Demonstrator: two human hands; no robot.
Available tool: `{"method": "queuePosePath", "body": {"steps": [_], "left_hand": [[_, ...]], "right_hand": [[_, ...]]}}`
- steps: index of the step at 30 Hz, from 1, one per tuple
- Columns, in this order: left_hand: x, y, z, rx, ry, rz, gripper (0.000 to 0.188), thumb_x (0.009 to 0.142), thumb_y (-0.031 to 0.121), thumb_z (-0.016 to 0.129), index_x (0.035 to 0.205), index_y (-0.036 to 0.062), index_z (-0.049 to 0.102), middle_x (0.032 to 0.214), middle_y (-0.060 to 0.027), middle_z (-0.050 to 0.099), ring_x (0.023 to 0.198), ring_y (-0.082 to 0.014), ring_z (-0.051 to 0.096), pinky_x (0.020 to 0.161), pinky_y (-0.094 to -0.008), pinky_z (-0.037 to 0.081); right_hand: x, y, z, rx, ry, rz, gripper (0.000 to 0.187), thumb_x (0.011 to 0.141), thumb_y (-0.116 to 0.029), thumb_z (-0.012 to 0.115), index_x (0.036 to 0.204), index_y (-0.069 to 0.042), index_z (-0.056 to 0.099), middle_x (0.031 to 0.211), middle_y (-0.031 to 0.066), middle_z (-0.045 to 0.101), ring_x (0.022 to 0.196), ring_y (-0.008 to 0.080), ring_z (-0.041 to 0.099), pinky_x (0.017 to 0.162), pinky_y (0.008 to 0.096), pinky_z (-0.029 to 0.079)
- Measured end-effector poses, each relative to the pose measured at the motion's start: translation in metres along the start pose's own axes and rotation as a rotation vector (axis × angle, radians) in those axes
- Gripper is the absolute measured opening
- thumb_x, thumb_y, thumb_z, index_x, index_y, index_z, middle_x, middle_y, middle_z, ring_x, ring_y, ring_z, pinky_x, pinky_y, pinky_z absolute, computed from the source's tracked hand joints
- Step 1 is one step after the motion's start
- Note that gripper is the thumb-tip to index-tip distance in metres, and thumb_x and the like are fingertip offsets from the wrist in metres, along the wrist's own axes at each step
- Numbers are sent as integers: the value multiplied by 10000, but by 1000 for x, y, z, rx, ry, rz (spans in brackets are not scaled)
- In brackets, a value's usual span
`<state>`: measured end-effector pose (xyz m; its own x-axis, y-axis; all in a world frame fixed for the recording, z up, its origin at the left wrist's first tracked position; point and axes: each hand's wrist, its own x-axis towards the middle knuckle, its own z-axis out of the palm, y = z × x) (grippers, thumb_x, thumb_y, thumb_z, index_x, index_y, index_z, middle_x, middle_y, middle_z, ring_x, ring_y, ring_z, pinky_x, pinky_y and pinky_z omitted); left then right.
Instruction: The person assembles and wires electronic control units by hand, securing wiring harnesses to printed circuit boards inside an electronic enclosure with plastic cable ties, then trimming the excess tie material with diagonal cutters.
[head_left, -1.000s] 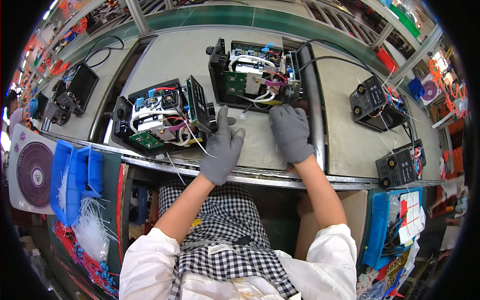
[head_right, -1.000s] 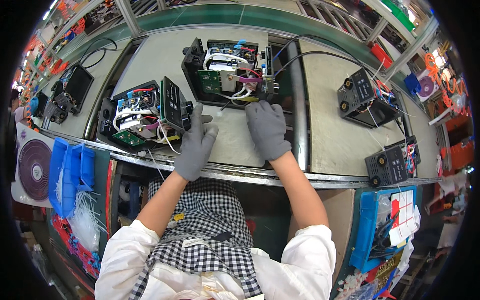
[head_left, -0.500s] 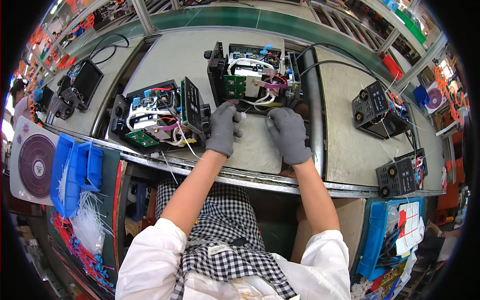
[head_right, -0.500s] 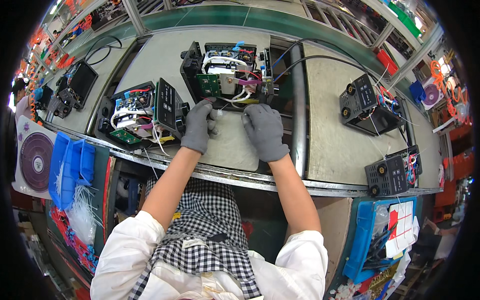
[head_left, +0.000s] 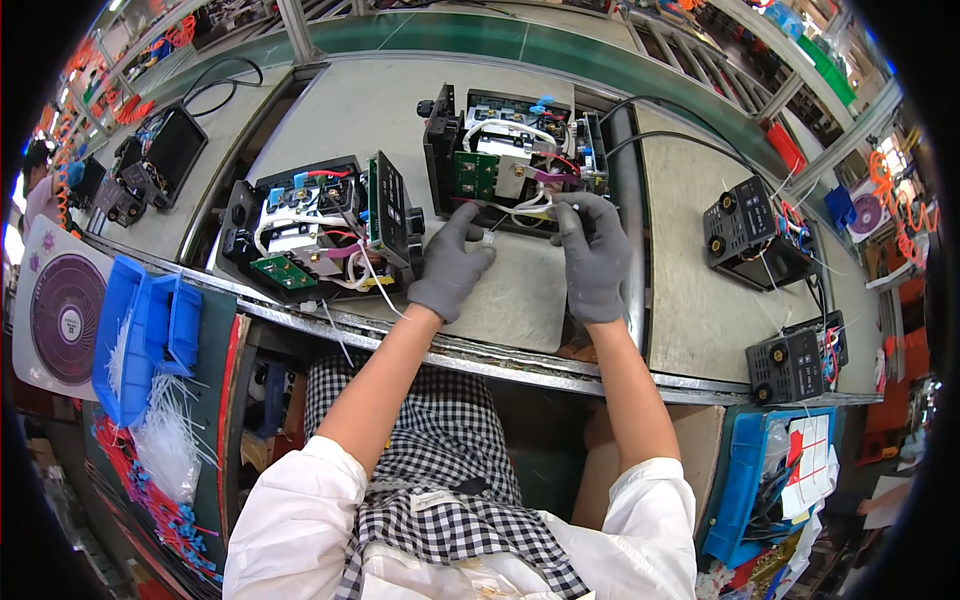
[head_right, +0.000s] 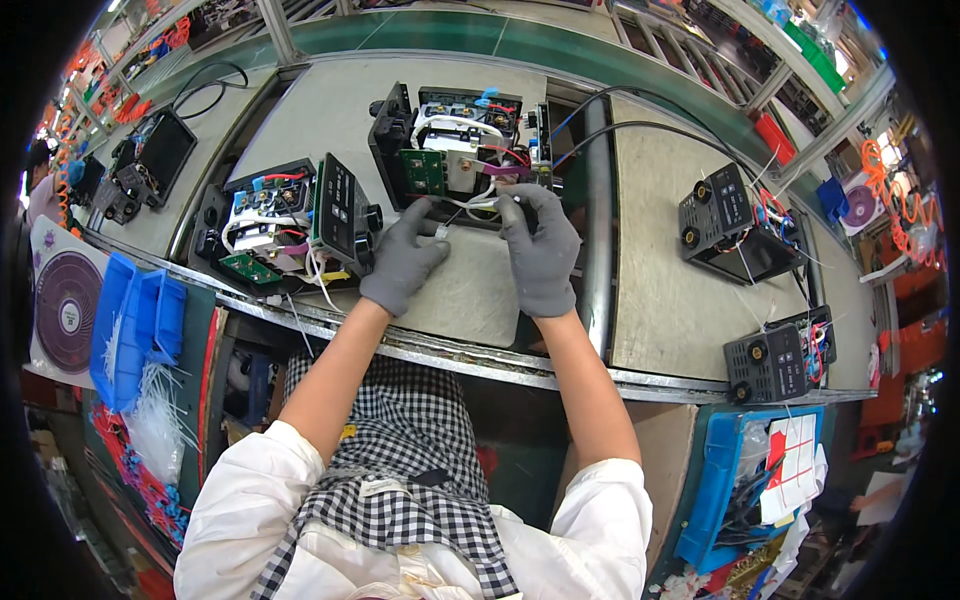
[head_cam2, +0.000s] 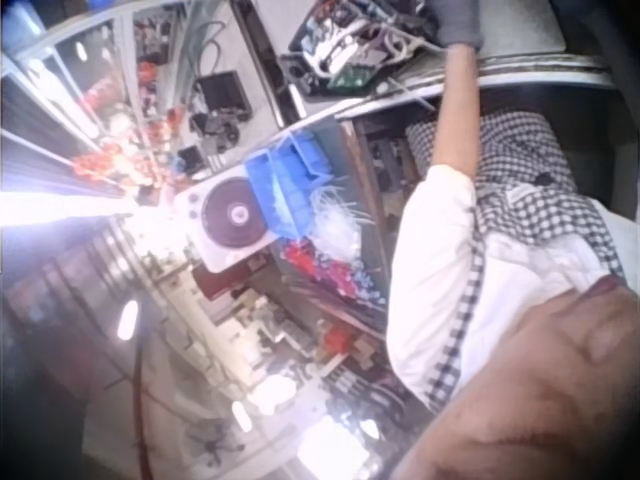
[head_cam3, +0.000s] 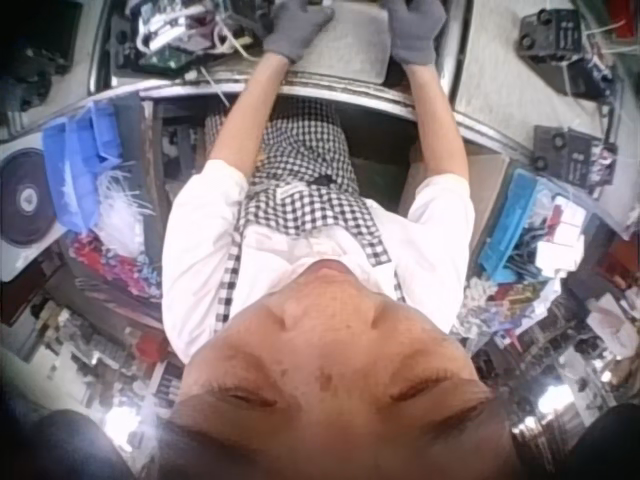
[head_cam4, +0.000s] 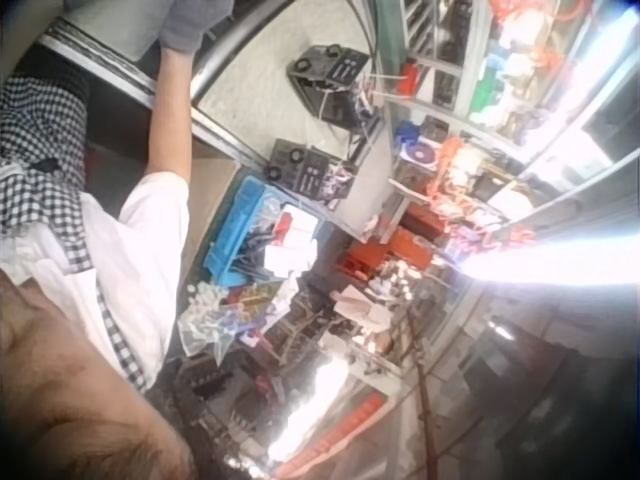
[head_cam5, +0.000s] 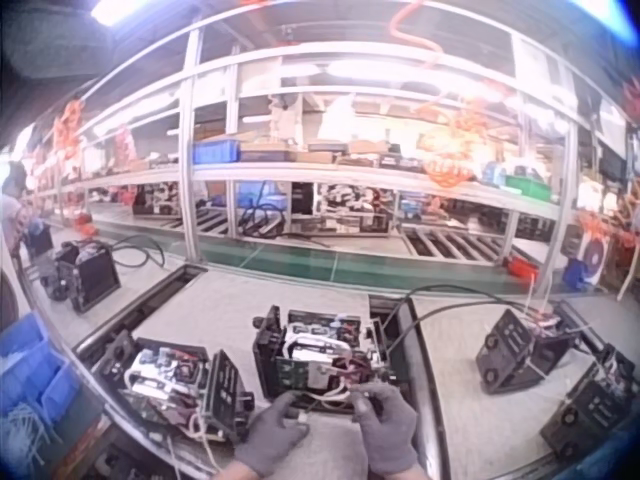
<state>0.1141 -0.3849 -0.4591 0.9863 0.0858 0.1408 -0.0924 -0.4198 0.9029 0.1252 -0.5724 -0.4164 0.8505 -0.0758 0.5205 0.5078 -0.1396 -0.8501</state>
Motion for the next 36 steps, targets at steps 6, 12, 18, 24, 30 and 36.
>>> {"method": "queuePosePath", "body": {"steps": [6,12,18,24,30,36], "left_hand": [[4,1,17,-168,101,-68,467,876,174,705,1312,60,584,862,-89,693,622,-140,603,573,-297,495],[3,-14,22,2,154,-42,425,943,260,636,1317,66,579,861,-133,696,642,-218,617,600,-351,488],[10,-2,13,-123,42,-14,333,982,272,576,1227,47,593,746,-86,677,462,-139,548,453,-309,437],[13,16,3,-313,-53,-260,260,1003,295,546,1025,40,590,669,-64,616,437,-130,515,413,-299,407],[14,28,-1,-477,-98,-385,302,1005,329,553,933,37,578,662,-51,590,441,-119,497,378,-280,380],[14,27,0,-471,-144,-398,307,976,323,605,832,53,593,650,-22,577,437,-98,499,357,-246,365]], "right_hand": [[6,2,30,0,-42,45,150,936,-76,671,1076,-25,656,855,31,662,727,55,588,645,228,492],[5,9,40,-54,-117,70,133,942,-97,661,1062,-40,658,855,47,684,733,93,649,610,254,524],[4,7,39,-74,-127,66,149,951,-119,657,1085,-54,655,888,24,686,754,83,660,611,235,515],[0,2,31,-262,-177,-45,149,919,-97,665,1059,-49,652,880,63,683,733,142,663,631,284,519],[-12,11,24,-439,-175,-162,112,888,-108,665,979,-49,639,891,138,685,730,305,673,625,363,515],[-11,17,22,-443,-217,-119,129,887,-139,671,988,-59,656,891,137,690,794,322,682,668,384,524]]}}
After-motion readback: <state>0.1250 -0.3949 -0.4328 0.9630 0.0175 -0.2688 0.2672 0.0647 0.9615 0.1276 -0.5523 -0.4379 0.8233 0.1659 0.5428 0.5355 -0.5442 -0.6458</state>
